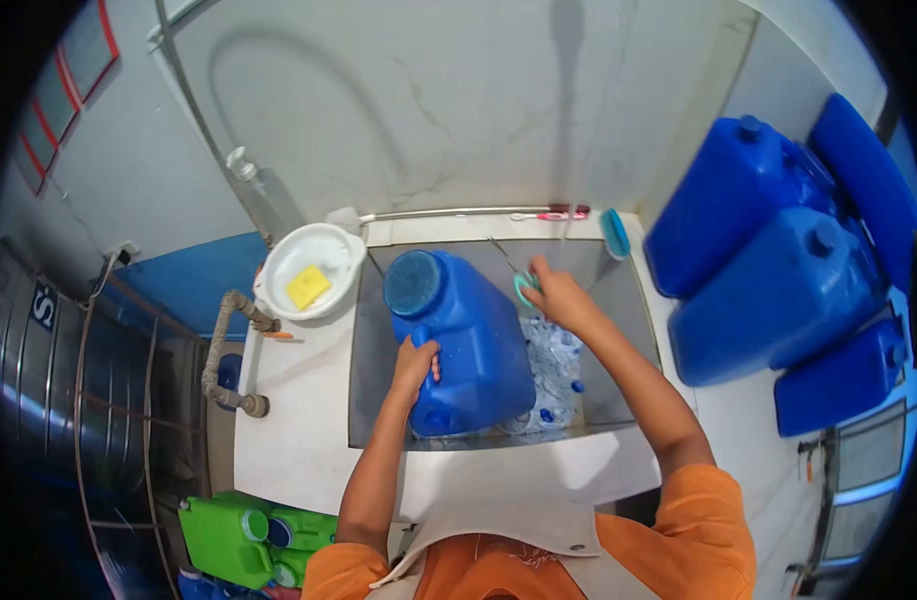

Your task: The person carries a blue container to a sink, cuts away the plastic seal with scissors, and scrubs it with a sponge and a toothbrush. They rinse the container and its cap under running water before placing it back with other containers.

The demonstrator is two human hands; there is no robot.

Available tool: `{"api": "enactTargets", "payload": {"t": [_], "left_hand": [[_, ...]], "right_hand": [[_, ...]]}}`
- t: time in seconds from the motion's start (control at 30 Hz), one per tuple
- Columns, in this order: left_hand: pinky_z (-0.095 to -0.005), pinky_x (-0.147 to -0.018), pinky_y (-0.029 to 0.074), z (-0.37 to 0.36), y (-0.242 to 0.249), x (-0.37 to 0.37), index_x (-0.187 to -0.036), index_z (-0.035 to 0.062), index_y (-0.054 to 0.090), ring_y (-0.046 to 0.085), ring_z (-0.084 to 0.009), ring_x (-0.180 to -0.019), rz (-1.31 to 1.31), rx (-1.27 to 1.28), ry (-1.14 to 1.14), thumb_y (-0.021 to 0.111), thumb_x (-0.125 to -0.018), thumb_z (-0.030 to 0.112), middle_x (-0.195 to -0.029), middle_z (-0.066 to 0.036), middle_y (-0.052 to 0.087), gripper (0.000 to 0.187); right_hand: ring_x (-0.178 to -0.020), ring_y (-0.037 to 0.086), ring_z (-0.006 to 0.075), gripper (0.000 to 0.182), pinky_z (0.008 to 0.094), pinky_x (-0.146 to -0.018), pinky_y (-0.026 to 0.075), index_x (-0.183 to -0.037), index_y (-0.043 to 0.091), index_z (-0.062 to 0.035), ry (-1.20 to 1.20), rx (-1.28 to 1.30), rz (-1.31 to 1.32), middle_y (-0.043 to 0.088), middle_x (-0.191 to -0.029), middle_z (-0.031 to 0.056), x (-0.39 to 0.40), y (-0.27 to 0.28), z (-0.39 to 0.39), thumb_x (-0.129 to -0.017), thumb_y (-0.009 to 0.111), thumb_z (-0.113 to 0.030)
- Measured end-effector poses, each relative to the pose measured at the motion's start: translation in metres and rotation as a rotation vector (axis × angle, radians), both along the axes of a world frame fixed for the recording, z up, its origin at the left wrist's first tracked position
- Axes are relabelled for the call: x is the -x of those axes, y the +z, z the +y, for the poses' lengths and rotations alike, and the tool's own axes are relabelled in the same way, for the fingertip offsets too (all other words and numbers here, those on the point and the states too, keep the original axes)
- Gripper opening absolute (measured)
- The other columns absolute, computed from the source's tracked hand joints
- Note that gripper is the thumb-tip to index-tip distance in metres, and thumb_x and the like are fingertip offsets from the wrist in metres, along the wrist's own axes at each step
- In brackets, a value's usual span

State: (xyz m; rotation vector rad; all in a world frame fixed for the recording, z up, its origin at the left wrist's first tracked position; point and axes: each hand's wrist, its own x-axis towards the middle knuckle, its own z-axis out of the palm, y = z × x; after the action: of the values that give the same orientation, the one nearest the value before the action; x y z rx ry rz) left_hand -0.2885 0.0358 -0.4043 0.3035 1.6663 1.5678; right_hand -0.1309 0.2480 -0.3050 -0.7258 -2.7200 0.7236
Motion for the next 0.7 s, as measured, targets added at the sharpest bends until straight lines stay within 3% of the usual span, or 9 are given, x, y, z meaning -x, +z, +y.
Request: {"api": "enactTargets", "payload": {"t": [0.07,0.2,0.27,0.37,0.43,0.47,0.57,0.63,0.7], "left_hand": [[-0.0277,-0.036,0.040,-0.013,-0.004,0.012,-0.080,0.0053,0.047,0.046,-0.0133,-0.039,0.064,0.067,-0.030,0.054,-0.079,0.007,-0.055,-0.003,0.047,0.008],[-0.0305,-0.035,0.040,-0.036,-0.014,0.023,-0.090,0.0030,0.055,0.049,-0.0154,-0.039,0.246,0.204,-0.101,0.058,-0.075,0.009,-0.058,-0.007,0.053,0.016],[-0.0313,-0.036,0.041,-0.039,-0.014,0.024,-0.095,0.0028,0.059,0.051,-0.0157,-0.041,0.332,0.252,-0.107,0.059,-0.074,0.010,-0.060,-0.008,0.055,0.022],[-0.0356,-0.049,0.048,-0.042,-0.024,0.030,-0.103,0.0058,0.062,0.061,-0.0239,-0.054,0.405,0.344,-0.101,0.059,-0.073,0.012,-0.071,-0.013,0.063,0.031],[-0.0386,-0.068,0.051,-0.048,-0.037,0.034,-0.104,0.0064,0.061,0.065,-0.0328,-0.074,0.612,0.304,-0.080,0.060,-0.073,0.013,-0.082,-0.017,0.066,0.031],[-0.0386,-0.068,0.051,-0.052,-0.034,0.033,-0.104,0.0064,0.061,0.065,-0.0328,-0.074,0.600,0.324,-0.061,0.060,-0.073,0.013,-0.082,-0.017,0.066,0.031],[-0.0395,-0.080,0.048,-0.049,-0.023,0.032,-0.104,0.0051,0.060,0.063,-0.0367,-0.090,0.526,0.326,-0.091,0.063,-0.074,0.016,-0.090,-0.020,0.066,0.032],[-0.0396,-0.079,0.049,-0.047,-0.028,0.032,-0.106,0.0043,0.060,0.063,-0.0357,-0.091,0.523,0.324,-0.088,0.065,-0.074,0.018,-0.091,-0.021,0.065,0.036],[-0.0402,-0.079,0.048,-0.044,-0.055,0.035,-0.109,0.0040,0.059,0.063,-0.0361,-0.093,0.594,0.275,-0.089,0.065,-0.074,0.019,-0.093,-0.022,0.065,0.039]], "right_hand": [[-0.077,0.063,0.0396,0.025,0.0462,-0.068,0.052,-0.102,0.046,0.0010,0.033,-0.198,0.066,0.063,-0.080,0.0245,0.064,-0.017,0.030,-0.087,0.055,-0.017],[-0.082,0.063,0.0373,0.019,0.0485,-0.072,0.049,-0.096,0.054,0.0039,0.067,-0.359,0.025,0.063,-0.083,0.0243,0.173,-0.087,0.095,-0.081,0.054,-0.009],[-0.083,0.064,0.0368,0.017,0.0425,-0.073,0.053,-0.089,0.065,0.0025,0.155,-0.454,-0.146,0.064,-0.086,0.0227,0.196,-0.101,0.105,-0.080,0.052,-0.005],[-0.082,0.062,0.0401,0.015,0.0455,-0.077,0.051,-0.079,0.065,0.0044,0.071,-0.414,-0.134,0.062,-0.084,0.0263,0.216,-0.098,0.089,-0.076,0.053,-0.003],[-0.084,0.061,0.0422,0.014,0.0452,-0.076,0.050,-0.079,0.063,0.0070,0.141,-0.345,0.056,0.060,-0.087,0.0307,0.232,-0.070,0.054,-0.075,0.054,-0.004],[-0.085,0.061,0.0420,0.015,0.0449,-0.076,0.050,-0.080,0.062,0.0077,0.200,-0.245,0.133,0.060,-0.089,0.0315,0.247,-0.060,0.035,-0.075,0.054,-0.004],[-0.089,0.062,0.0380,0.041,0.0426,-0.083,0.048,-0.103,0.063,0.0023,0.469,0.113,0.292,0.064,-0.095,0.0236,0.288,-0.024,-0.066,-0.081,0.063,-0.032],[-0.100,0.059,0.0360,0.054,0.0419,-0.086,0.048,-0.122,0.055,-0.0044,0.512,0.053,0.249,0.057,-0.114,0.0247,0.323,-0.028,-0.129,-0.080,0.064,-0.037],[-0.102,0.057,0.0392,0.060,0.0439,-0.086,0.047,-0.129,0.049,-0.0099,0.338,-0.026,0.066,0.053,-0.116,0.0288,0.327,-0.023,-0.182,-0.078,0.064,-0.037]]}}
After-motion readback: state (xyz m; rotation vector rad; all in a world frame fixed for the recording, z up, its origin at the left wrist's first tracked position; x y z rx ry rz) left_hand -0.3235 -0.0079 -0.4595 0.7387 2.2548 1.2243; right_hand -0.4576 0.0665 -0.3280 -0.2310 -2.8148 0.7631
